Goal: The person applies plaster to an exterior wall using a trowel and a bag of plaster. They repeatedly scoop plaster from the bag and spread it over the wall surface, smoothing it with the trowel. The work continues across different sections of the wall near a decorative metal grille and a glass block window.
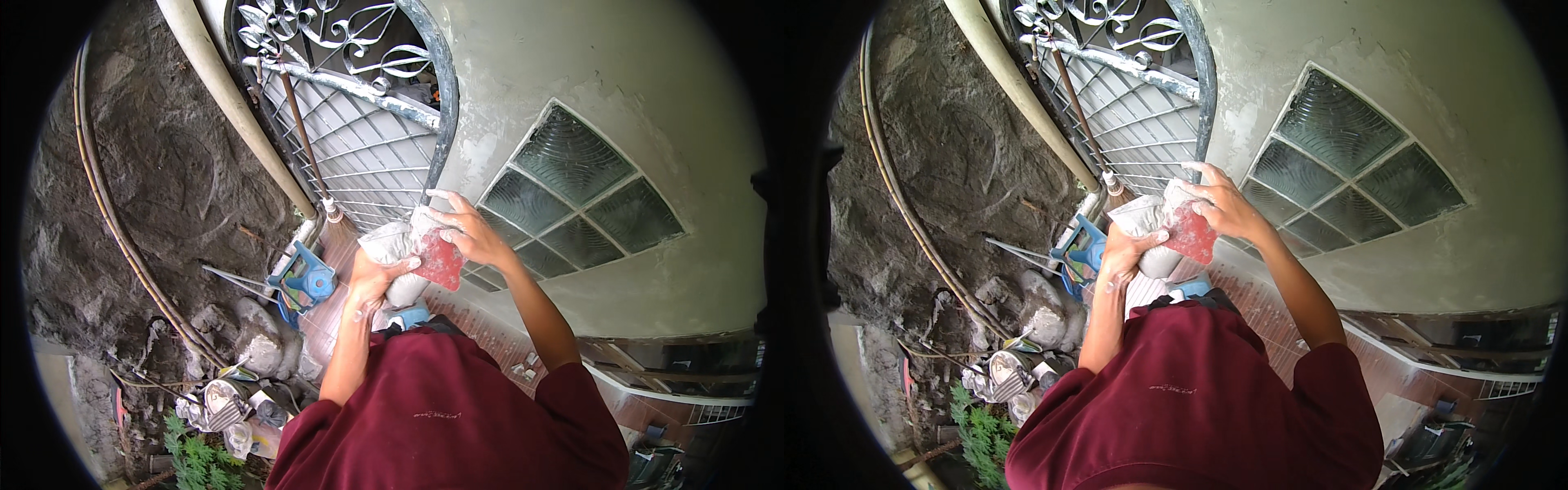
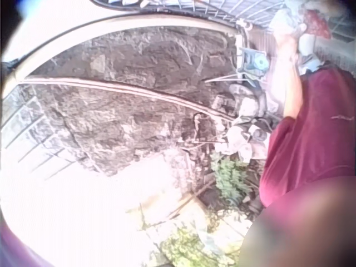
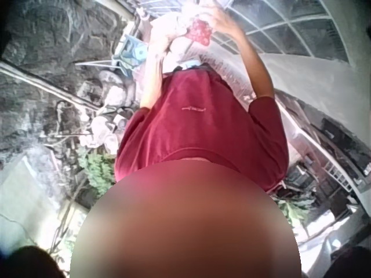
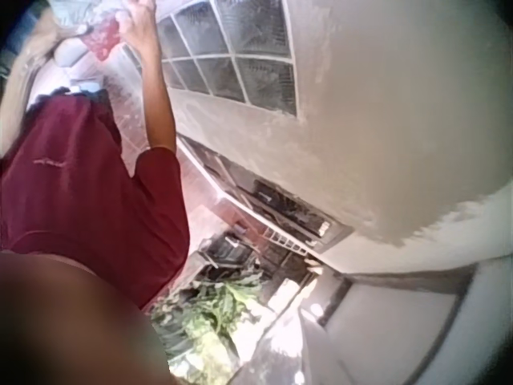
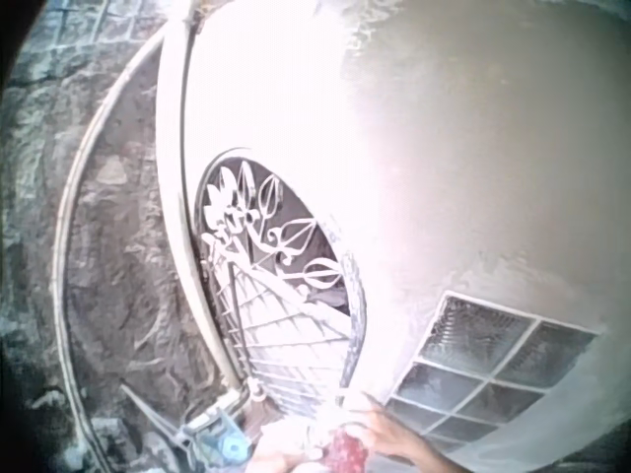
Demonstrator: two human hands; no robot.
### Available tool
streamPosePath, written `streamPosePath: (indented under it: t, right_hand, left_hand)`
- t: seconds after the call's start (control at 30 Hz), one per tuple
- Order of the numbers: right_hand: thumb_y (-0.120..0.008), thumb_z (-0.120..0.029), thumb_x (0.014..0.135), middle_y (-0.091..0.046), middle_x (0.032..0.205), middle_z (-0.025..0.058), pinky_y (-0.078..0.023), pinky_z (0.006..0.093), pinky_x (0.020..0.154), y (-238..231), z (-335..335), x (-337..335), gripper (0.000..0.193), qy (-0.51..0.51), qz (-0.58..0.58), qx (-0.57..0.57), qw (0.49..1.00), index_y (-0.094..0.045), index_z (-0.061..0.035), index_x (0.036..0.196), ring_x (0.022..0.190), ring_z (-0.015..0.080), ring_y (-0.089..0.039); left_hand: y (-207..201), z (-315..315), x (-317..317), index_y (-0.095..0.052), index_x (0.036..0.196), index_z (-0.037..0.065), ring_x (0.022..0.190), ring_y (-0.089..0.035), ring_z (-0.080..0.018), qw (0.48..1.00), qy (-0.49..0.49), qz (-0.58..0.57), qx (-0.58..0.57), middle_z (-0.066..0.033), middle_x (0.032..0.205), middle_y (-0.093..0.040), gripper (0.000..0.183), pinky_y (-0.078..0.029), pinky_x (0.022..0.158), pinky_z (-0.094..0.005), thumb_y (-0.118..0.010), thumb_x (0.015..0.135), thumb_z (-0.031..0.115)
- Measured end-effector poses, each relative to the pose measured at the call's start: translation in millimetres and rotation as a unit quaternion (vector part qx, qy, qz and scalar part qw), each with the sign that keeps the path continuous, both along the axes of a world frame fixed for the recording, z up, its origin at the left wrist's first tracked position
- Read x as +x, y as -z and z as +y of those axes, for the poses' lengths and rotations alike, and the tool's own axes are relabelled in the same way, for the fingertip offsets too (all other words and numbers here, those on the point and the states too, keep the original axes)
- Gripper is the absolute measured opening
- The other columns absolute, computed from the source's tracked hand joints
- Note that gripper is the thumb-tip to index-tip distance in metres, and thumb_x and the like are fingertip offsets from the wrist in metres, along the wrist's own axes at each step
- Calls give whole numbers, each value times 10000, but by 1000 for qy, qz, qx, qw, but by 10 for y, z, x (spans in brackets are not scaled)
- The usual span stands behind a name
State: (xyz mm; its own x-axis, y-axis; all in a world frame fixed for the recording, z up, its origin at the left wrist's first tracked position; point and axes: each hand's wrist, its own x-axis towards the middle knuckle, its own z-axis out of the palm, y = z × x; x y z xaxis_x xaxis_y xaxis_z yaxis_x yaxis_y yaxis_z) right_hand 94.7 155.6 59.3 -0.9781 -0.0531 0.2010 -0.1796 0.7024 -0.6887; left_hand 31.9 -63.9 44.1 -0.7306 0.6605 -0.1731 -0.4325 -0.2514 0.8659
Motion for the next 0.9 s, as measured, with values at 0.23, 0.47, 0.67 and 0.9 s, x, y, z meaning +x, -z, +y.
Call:
streamPosePath:
  t: [0.23, 0.47, 0.67, 0.9]
  right_hand:
    - [-536, -119, 792, -411, 1435, 185, -286, 412, 1124, 46, 30, 38, 488, -45, -27, -184, 982, -630, -24, 1261, 1330, 361, -391]
    - [-671, -148, 771, -475, 1359, 158, -360, 435, 1058, -239, -211, 410, 635, 33, 84, 81, 993, -513, -55, 1379, 1226, 332, -475]
    - [-691, -120, 793, -591, 1168, 98, -472, 389, 927, -119, -572, 688, 605, 47, 125, 255, 958, -523, -119, 1374, 1060, 265, -586]
    - [-561, 111, 851, -681, 1130, 186, -572, 353, 761, -2, -332, 529, 624, 251, 260, 52, 931, -372, -5, 1434, 833, 261, -697]
  left_hand:
    - [69, -29, 2, -611, 1167, -37, 958, -660, -209, 1000, 0, 13, -2, -104, 1073, -673, 491, -546, 870, -344, -778, 711, -110]
    - [79, -20, 7, -620, 1150, -33, 951, -665, -219, 999, -31, -37, 14, -105, 1074, -680, 448, -549, 860, -349, -770, 732, -95]
    - [15, 4, -17, -619, 1164, -34, 976, -667, -228, 997, -39, -64, -1, -123, 1084, -681, 440, -552, 864, -357, -762, 751, -85]
    - [178, 121, 8, -572, 1217, -42, 986, -668, -260, 991, -67, -113, 29, -146, 1114, -668, 418, -567, 866, -399, -725, 829, -24]
